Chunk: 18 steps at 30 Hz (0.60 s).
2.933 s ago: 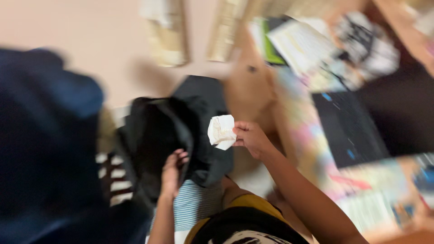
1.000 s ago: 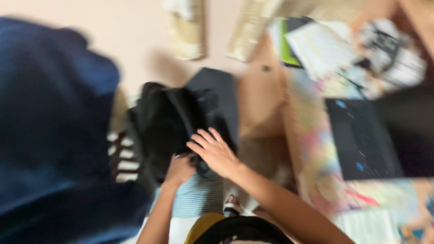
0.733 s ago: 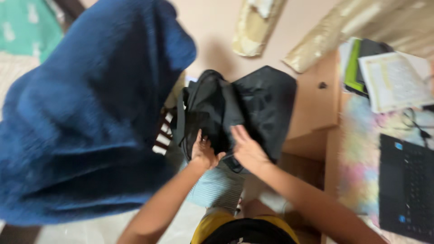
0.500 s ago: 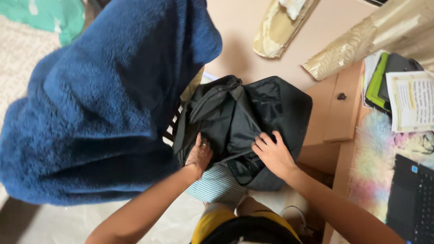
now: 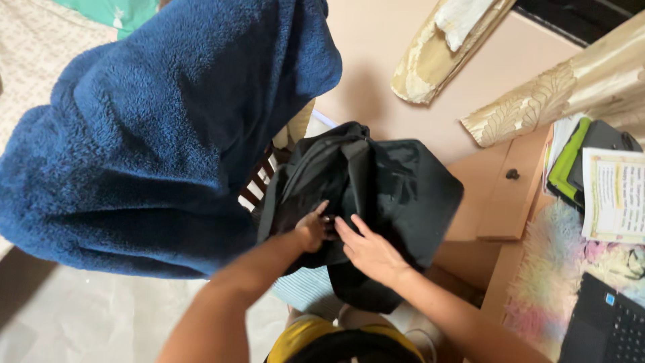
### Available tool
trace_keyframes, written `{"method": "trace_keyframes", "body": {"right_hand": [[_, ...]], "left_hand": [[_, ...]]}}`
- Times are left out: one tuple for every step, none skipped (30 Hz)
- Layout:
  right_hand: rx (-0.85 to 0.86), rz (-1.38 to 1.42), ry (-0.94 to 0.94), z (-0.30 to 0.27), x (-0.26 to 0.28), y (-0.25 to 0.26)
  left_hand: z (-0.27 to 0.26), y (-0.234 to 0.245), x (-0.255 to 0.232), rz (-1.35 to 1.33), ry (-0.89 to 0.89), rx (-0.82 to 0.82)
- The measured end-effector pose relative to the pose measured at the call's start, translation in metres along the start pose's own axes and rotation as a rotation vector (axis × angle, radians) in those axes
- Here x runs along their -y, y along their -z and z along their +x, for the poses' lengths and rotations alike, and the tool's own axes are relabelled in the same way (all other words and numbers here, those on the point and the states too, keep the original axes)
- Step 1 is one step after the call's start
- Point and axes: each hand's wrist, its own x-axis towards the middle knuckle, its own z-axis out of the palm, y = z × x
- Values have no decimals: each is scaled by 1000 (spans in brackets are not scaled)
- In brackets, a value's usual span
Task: The person opens a black backpack and places several items inside, including a white cloth, a small green box, a patterned wallet, and a purple pen. They then transfer the wallet and pen into a white handbag and place the handbag on the bed.
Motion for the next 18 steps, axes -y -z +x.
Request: {"method": "trace_keyframes", "body": {"right_hand": [[56, 49, 41, -1, -1, -4], [151, 86, -2, -3, -5, -8], [246, 132, -49, -7, -4, -13], [342, 178, -95, -9, 0, -16], [322, 174, -113, -10, 3, -18], [303, 170, -131, -12, 5, -19], [277, 155, -152, -11, 2, -20], [282, 160, -148, -9, -1, -19], [287, 167, -141, -6, -1, -17], [292, 174, -134, -3, -2, -15], [270, 176, -126, -1, -2, -12], [248, 178, -119, 1, -1, -9], [228, 180, -115, 1, 0, -6], [223, 172, -101, 2, 1, -3], [218, 163, -87, 2, 3, 1], [214, 153, -72, 2, 4, 4], [202, 147, -64, 4, 5, 6], [190, 140, -55, 5, 6, 9]], "left_hand": [[4, -4, -4, 60, 35, 108], [7, -8, -2, 93, 72, 164], [6, -18, -1, 114, 98, 219], [2, -28, 1, 113, 143, 245], [0, -36, 4, 63, 214, 218], [-3, -42, 4, -16, 291, 172], [-5, -45, 11, -84, 370, 126], [-6, -47, 17, -97, 377, 117], [-8, -49, 19, -99, 376, 107], [-10, -51, 18, -71, 340, 138], [-11, -52, 17, -81, 344, 140], [-13, -53, 14, -91, 348, 142], [-14, -54, 11, -99, 349, 142], [-16, -56, 7, -98, 343, 138], [-17, -58, 5, -98, 338, 131], [-18, -61, 3, -97, 333, 124], [-21, -65, 4, -102, 315, 131], [-23, -70, 3, -107, 297, 138]]}}
